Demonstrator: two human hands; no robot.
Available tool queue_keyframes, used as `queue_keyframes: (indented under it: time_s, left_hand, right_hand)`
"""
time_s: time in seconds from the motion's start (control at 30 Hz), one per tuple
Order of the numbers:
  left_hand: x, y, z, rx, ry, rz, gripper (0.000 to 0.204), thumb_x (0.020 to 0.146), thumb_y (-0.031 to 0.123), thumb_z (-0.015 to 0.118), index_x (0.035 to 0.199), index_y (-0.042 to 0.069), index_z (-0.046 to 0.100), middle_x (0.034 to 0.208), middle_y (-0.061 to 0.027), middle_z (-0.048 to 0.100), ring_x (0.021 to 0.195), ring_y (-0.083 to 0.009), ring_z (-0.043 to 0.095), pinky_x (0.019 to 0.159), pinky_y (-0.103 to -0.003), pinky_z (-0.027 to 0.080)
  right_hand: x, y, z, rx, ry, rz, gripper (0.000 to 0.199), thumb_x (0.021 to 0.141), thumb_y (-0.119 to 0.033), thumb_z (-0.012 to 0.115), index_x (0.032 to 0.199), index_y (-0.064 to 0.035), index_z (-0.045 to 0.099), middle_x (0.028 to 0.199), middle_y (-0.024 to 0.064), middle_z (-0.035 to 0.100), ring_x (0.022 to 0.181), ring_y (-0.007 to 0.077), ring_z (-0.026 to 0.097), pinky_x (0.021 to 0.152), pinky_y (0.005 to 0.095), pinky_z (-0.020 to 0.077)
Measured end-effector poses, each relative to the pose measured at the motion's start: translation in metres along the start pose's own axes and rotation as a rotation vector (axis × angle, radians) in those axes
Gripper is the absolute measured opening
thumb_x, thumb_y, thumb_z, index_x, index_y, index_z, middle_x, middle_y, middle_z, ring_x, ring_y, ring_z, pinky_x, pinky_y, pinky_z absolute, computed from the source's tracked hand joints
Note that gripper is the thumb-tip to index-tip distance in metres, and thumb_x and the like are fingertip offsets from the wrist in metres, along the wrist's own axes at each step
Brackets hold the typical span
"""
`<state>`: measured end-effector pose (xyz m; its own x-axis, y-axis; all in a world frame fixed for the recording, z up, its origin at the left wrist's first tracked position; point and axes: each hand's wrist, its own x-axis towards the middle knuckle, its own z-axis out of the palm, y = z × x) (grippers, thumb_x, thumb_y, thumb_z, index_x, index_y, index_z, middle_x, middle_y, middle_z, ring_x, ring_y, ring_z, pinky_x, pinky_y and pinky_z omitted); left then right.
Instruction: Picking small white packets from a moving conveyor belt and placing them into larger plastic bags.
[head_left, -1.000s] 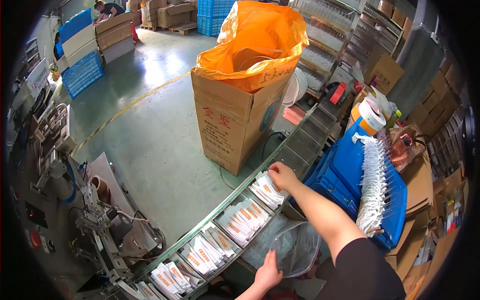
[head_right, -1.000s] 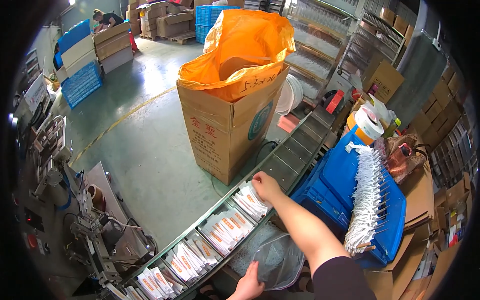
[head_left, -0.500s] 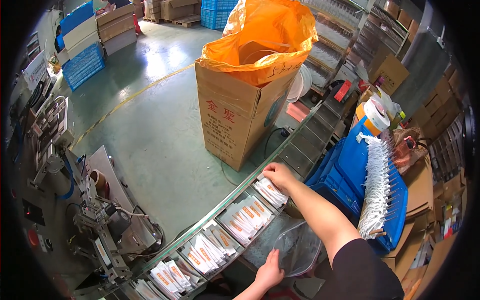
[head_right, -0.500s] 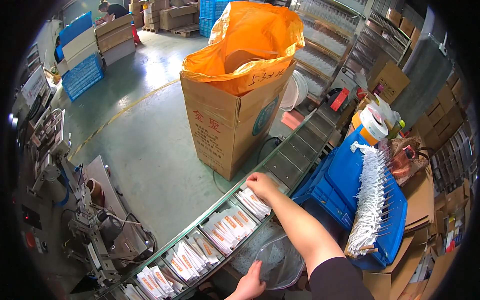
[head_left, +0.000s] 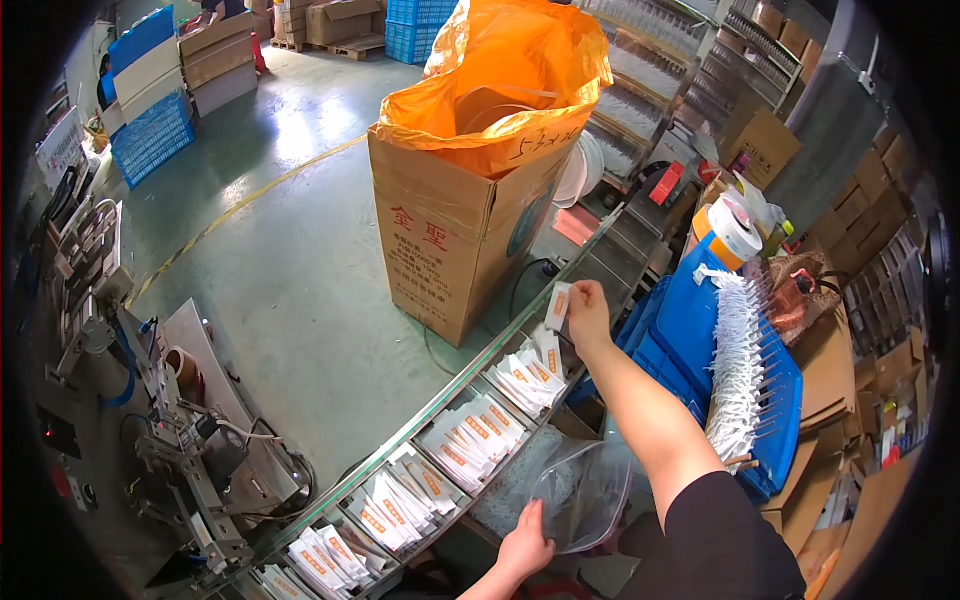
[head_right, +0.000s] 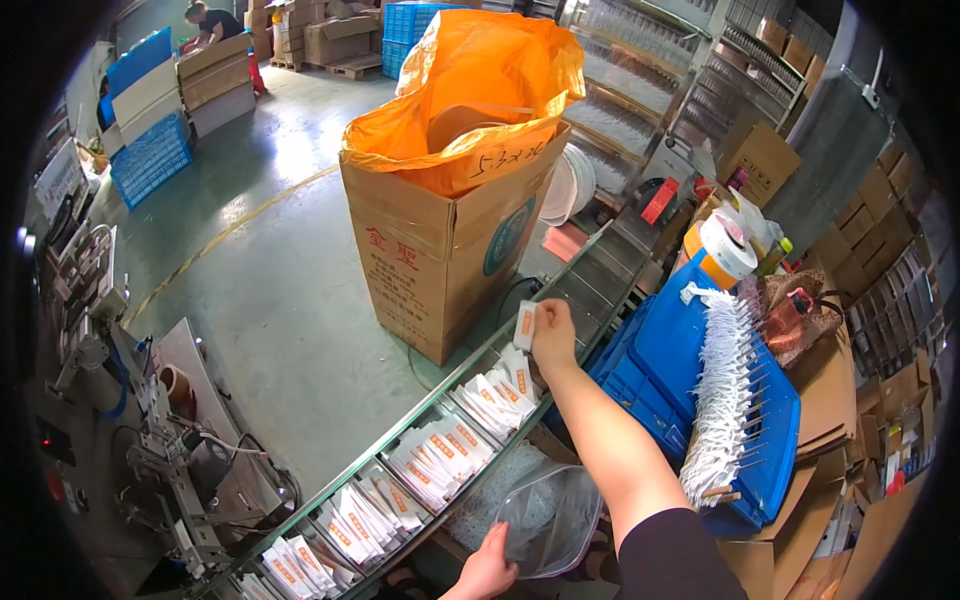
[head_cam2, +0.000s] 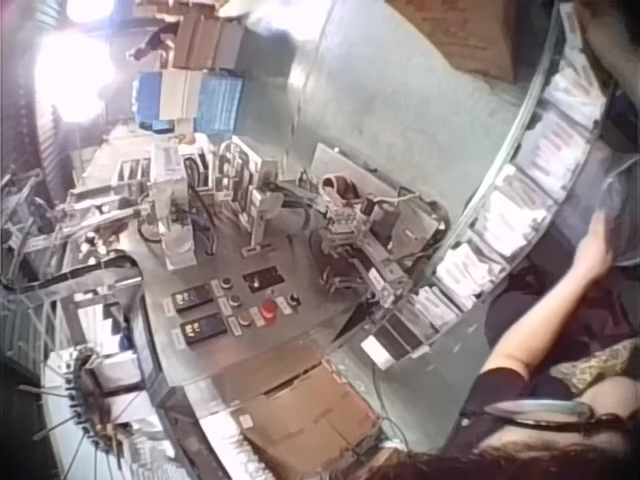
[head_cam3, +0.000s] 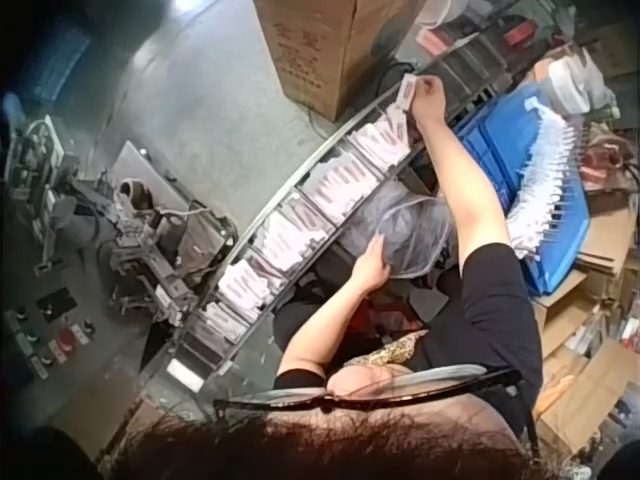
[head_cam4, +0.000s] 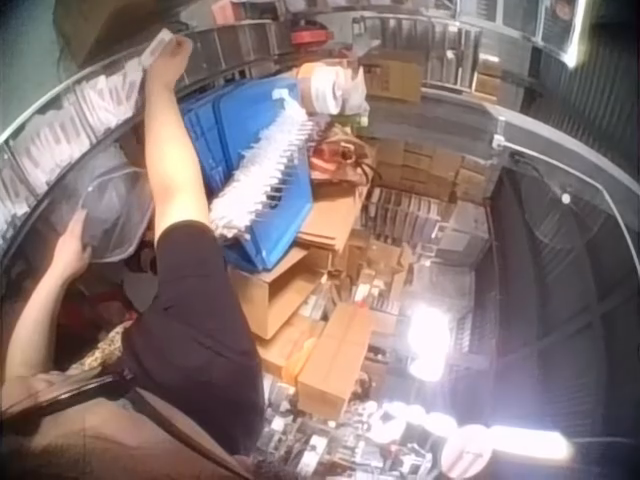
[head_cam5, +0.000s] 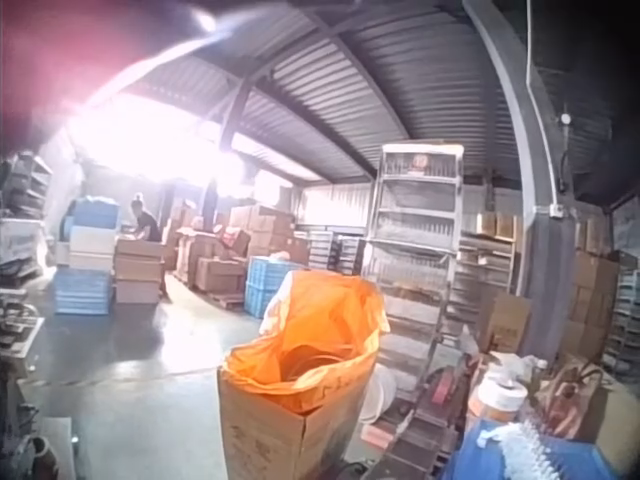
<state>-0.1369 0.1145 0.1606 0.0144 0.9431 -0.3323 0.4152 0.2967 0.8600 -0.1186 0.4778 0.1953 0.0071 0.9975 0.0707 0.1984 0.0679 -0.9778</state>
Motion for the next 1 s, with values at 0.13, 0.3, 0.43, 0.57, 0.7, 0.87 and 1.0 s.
queue_keyframes:
  time_s: [0.13, 0.3, 0.43, 0.57, 0.7, 0.87, 1.0]
  left_hand:
    - [-0.001, 0.001, -0.002, -0.007, -0.021, -0.03, 0.068, 0.07, 0.016, 0.054, 0.13, 0.0, 0.026, 0.134, -0.0207, 0.03, 0.111, -0.0351, 0.045, 0.089, -0.039, 0.042]
    - [0.001, 0.002, -0.002, -0.01, -0.024, -0.011, 0.068, 0.07, 0.016, 0.054, 0.13, 0.0, 0.027, 0.134, -0.0203, 0.03, 0.111, -0.0351, 0.046, 0.089, -0.039, 0.042]
    - [0.002, 0.001, 0.0, 0.006, -0.036, -0.012, 0.068, 0.07, 0.017, 0.054, 0.13, 0.0, 0.027, 0.134, -0.0206, 0.03, 0.111, -0.0349, 0.046, 0.089, -0.039, 0.042]
    - [0.003, 0.004, -0.003, 0.019, -0.08, -0.046, 0.068, 0.07, 0.017, 0.053, 0.13, 0.0, 0.026, 0.134, -0.021, 0.03, 0.111, -0.0352, 0.046, 0.089, -0.039, 0.042]
    - [0.001, 0.004, -0.005, 0.011, -0.073, -0.063, 0.068, 0.07, 0.017, 0.053, 0.13, 0.0, 0.026, 0.134, -0.0213, 0.03, 0.11, -0.0355, 0.047, 0.089, -0.039, 0.043]
    - [0.0, 0.006, -0.007, -0.009, -0.038, -0.054, 0.07, 0.07, 0.017, 0.054, 0.131, 0.0, 0.024, 0.134, -0.0224, 0.03, 0.108, -0.0372, 0.047, 0.087, -0.04, 0.044]
    - [0.0, 0.003, -0.006, -0.017, 0.025, -0.059, 0.071, 0.07, 0.016, 0.053, 0.131, 0.0, 0.022, 0.134, -0.0231, 0.029, 0.108, -0.0379, 0.048, 0.086, -0.041, 0.044]
  right_hand:
    - [0.002, -0.022, -0.009, -0.028, 0.112, -0.367, 0.012, 0.087, -0.016, 0.049, 0.088, -0.0037, 0.051, 0.072, 0.007, 0.056, 0.065, 0.0125, 0.052, 0.058, 0.0258, 0.0431]
    - [-0.006, 0.001, -0.024, -0.517, -0.324, 0.1, 0.014, 0.084, -0.019, 0.048, 0.088, -0.0063, 0.052, 0.077, 0.0193, 0.06, 0.076, 0.0307, 0.06, 0.064, 0.0374, 0.0463]
    - [-0.028, 0.008, -0.005, -0.788, -0.436, -0.115, 0.02, 0.084, -0.021, 0.046, 0.095, -0.0041, 0.05, 0.084, 0.0202, 0.06, 0.082, 0.0348, 0.058, 0.07, 0.0402, 0.0457]
    - [-0.033, 0.027, 0.008, -0.898, -0.589, 0.028, 0.037, 0.086, -0.026, 0.043, 0.116, -0.003, 0.046, 0.104, 0.0244, 0.056, 0.095, 0.0368, 0.054, 0.083, 0.0419, 0.0421]
    - [-0.038, -0.006, 0.007, -0.68, -0.787, 0.418, 0.088, 0.074, -0.052, 0.057, 0.135, 0.0008, 0.02, 0.119, 0.0275, 0.047, 0.111, 0.034, 0.047, 0.092, 0.0359, 0.0376]
    - [-0.036, 0.034, 0.008, -0.89, -0.953, 0.159, 0.119, 0.056, -0.06, 0.069, 0.136, 0.0024, 0.007, 0.123, 0.0275, 0.043, 0.113, 0.0318, 0.046, 0.092, 0.0346, 0.0376]
    - [-0.058, 0.002, 0.015, -0.81, -0.877, 0.095, 0.122, 0.053, -0.058, 0.072, 0.136, 0.0026, 0.006, 0.122, 0.027, 0.044, 0.113, 0.0326, 0.046, 0.093, 0.0335, 0.0379]
